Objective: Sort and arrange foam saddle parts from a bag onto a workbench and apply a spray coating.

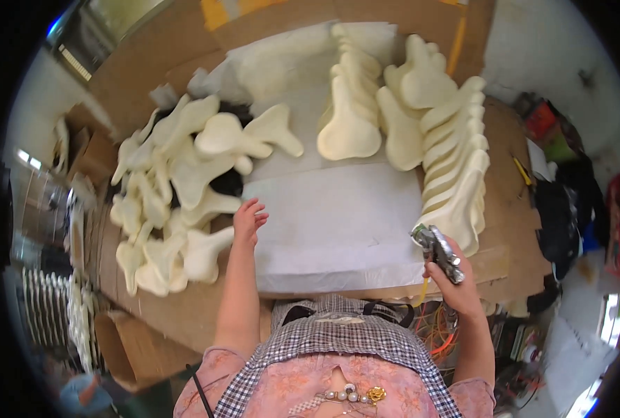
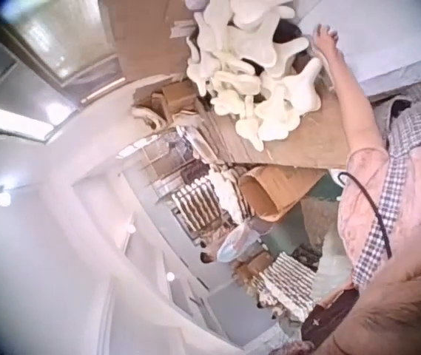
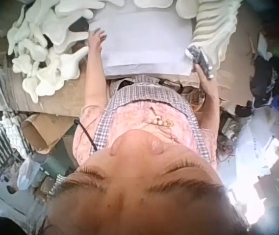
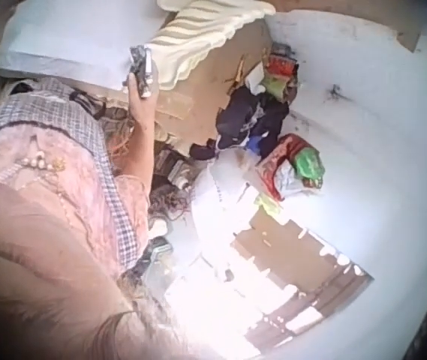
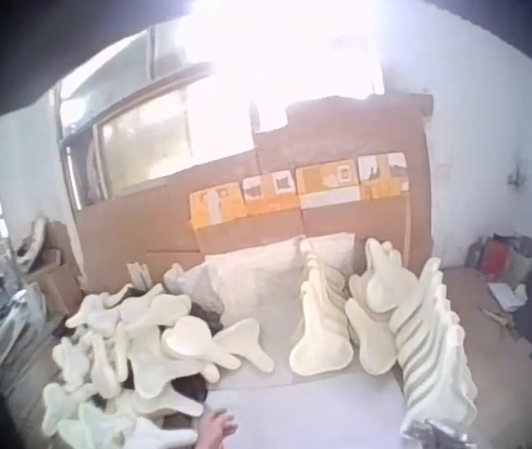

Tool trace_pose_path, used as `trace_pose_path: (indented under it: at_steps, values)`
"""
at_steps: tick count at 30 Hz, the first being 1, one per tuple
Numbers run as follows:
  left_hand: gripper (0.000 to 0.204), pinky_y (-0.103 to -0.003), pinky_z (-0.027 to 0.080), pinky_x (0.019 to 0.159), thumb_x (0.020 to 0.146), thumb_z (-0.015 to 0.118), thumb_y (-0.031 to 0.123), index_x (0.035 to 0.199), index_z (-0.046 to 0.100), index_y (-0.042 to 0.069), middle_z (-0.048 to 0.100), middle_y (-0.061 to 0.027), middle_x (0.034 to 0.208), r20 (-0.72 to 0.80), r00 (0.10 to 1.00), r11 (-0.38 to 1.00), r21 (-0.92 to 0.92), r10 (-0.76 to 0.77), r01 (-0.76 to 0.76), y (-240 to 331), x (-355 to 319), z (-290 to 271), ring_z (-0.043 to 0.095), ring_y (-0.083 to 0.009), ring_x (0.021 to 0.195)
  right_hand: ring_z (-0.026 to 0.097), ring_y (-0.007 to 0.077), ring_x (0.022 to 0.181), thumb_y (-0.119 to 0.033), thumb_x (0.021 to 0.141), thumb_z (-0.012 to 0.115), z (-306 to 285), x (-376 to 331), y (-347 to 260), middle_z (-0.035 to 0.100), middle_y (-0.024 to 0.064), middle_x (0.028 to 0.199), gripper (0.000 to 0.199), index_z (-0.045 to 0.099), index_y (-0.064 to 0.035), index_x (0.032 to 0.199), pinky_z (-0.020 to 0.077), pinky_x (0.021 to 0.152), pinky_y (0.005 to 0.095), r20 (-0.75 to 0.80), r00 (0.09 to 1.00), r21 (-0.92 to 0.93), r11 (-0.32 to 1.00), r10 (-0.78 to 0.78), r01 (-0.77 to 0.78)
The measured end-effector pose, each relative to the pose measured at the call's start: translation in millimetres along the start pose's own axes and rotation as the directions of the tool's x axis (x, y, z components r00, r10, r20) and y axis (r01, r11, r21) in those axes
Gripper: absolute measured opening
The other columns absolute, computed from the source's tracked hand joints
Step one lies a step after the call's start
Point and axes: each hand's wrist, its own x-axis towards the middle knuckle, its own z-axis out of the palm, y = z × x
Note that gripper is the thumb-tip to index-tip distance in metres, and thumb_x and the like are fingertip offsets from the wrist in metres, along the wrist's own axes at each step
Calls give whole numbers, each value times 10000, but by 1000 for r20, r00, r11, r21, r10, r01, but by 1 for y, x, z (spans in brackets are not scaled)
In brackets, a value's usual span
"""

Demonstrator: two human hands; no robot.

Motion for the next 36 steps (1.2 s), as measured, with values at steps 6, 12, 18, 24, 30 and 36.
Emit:
trace_pose_path:
  at_steps: [6,12,18,24,30,36]
  values:
    - [500,-286,484,601,751,613,123,1231,492,53,605,-78,985,253,959,926,315,131,-209,8,114,132,602,-174,755,571,143,714,-53,835,584,43,5,-44,581,73,854,512,388,44,1298,490,684,286,-371,919,1,990,-132,142]
    - [465,-371,470,806,721,631,125,1170,545,39,636,-117,954,304,887,723,515,347,-460,-14,170,196,611,-260,896,588,152,748,-48,806,613,50,4,-30,585,75,847,532,409,39,1289,488,715,289,-323,943,-20,996,77,-88]
    - [186,-262,489,581,885,485,79,1022,597,21,598,-77,802,221,906,882,234,360,-408,72,139,161,626,-146,707,583,151,818,-119,811,650,38,42,-24,589,69,894,556,409,10,1295,481,758,301,-205,973,19,994,106,-104]
    - [269,-290,481,645,865,580,174,1113,577,71,586,-26,854,210,879,881,119,429,-458,95,160,133,581,-116,780,584,139,835,-110,826,645,32,75,-1,589,65,913,542,405,3,1298,490,781,287,-166,965,-8,979,202,-206]
    - [518,-337,450,859,757,686,242,1206,527,40,621,-113,1091,511,839,765,461,185,-450,-6,178,196,592,-234,975,587,148,856,-101,826,638,47,82,-5,601,77,935,546,396,-1,1305,492,800,305,-178,965,58,981,192,-184]
    - [496,-403,463,869,858,603,297,1221,464,-12,572,-174,1159,324,891,943,-10,319,-334,76,150,159,587,-295,1010,592,131,814,-92,809,643,39,75,7,607,70,900,544,414,3,1293,497,752,296,-276,921,-80,948,275,-307]
